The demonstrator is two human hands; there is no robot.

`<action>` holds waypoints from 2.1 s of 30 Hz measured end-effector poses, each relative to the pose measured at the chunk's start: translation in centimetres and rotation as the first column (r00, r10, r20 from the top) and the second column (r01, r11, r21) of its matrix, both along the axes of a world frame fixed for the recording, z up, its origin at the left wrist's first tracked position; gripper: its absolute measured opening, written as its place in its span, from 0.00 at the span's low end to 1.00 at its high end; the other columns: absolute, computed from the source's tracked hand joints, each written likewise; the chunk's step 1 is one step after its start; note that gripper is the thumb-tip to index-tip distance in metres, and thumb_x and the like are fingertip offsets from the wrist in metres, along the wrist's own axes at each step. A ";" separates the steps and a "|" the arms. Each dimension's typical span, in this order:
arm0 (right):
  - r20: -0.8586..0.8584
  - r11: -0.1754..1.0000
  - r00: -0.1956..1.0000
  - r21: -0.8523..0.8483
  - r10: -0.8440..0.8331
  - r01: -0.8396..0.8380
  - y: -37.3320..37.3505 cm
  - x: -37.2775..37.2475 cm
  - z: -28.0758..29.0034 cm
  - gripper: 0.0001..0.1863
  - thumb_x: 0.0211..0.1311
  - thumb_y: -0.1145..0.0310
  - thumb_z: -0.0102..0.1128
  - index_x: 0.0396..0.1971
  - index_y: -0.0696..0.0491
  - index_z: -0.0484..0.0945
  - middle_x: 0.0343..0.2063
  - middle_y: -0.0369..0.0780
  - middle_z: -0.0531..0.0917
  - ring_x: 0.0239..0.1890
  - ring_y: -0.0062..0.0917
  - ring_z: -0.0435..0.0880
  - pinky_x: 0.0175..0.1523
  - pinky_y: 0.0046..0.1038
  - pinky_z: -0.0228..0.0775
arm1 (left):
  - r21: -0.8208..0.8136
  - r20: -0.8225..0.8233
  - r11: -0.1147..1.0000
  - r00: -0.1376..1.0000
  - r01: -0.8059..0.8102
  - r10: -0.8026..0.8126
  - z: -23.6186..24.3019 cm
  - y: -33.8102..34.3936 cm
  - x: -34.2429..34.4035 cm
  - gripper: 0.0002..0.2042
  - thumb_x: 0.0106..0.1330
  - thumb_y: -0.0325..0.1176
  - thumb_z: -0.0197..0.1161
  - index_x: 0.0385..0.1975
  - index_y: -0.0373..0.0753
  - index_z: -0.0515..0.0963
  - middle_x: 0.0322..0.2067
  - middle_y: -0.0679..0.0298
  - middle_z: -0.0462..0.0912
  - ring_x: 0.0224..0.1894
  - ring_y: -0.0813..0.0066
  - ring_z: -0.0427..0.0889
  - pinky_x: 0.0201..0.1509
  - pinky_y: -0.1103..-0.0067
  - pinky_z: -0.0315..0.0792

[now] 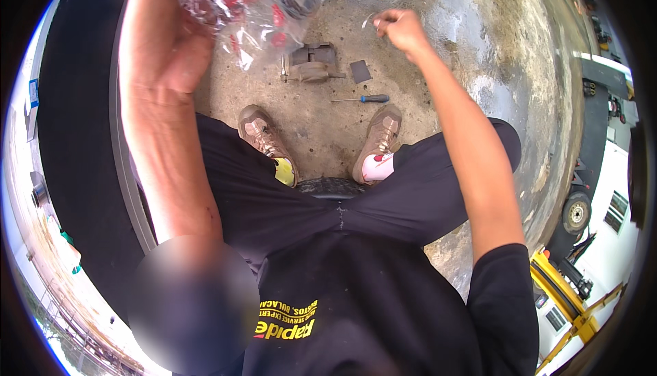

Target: The person removes a brake piston and seals from packaging and then installs a seal into a brake caliper housing by hand and using a screwdriver.

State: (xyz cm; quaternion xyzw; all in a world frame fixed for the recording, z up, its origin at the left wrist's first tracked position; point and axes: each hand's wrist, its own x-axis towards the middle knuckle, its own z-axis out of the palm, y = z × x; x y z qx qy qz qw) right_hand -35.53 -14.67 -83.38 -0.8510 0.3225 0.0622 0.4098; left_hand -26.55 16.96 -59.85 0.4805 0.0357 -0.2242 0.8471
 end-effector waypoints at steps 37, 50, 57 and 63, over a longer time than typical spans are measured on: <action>-0.009 0.949 0.967 0.188 -0.254 0.251 3.2 -7.2 -18.5 0.17 0.65 0.75 0.62 0.53 0.58 0.85 0.40 0.48 0.91 0.40 0.28 0.93 0.48 0.28 0.82 | -0.256 0.012 0.948 0.982 0.187 -0.191 -2.4 1.5 2.5 0.10 0.71 0.29 0.47 0.38 0.34 0.76 0.35 0.54 0.86 0.34 0.68 0.88 0.42 0.69 0.88; 0.529 0.720 0.840 0.535 0.123 -0.443 6.0 5.3 18.9 0.20 0.72 0.62 0.67 0.56 0.58 0.80 0.42 0.38 0.88 0.41 0.20 0.87 0.47 0.22 0.78 | -0.279 -0.259 0.951 0.943 0.133 -0.208 -3.3 0.1 2.2 0.10 0.71 0.34 0.57 0.42 0.34 0.80 0.38 0.59 0.87 0.39 0.68 0.88 0.50 0.68 0.84; 0.579 0.918 0.813 0.283 0.068 -0.279 9.2 -2.2 22.7 0.19 0.65 0.71 0.73 0.52 0.57 0.78 0.38 0.39 0.87 0.36 0.15 0.84 0.42 0.19 0.76 | -0.359 -0.077 0.876 0.925 0.322 -0.371 -2.8 -3.9 -1.5 0.30 0.78 0.59 0.53 0.60 0.35 0.75 0.52 0.57 0.85 0.54 0.67 0.85 0.64 0.65 0.78; 0.593 0.990 0.804 0.083 0.040 -0.110 9.8 -3.2 22.6 0.11 0.64 0.76 0.73 0.42 0.57 0.79 0.34 0.37 0.86 0.30 0.11 0.79 0.34 0.19 0.73 | -0.126 0.025 0.886 0.894 0.446 -0.446 -3.7 -4.5 -5.0 0.18 0.70 0.26 0.66 0.58 0.35 0.75 0.50 0.62 0.84 0.49 0.72 0.86 0.51 0.68 0.86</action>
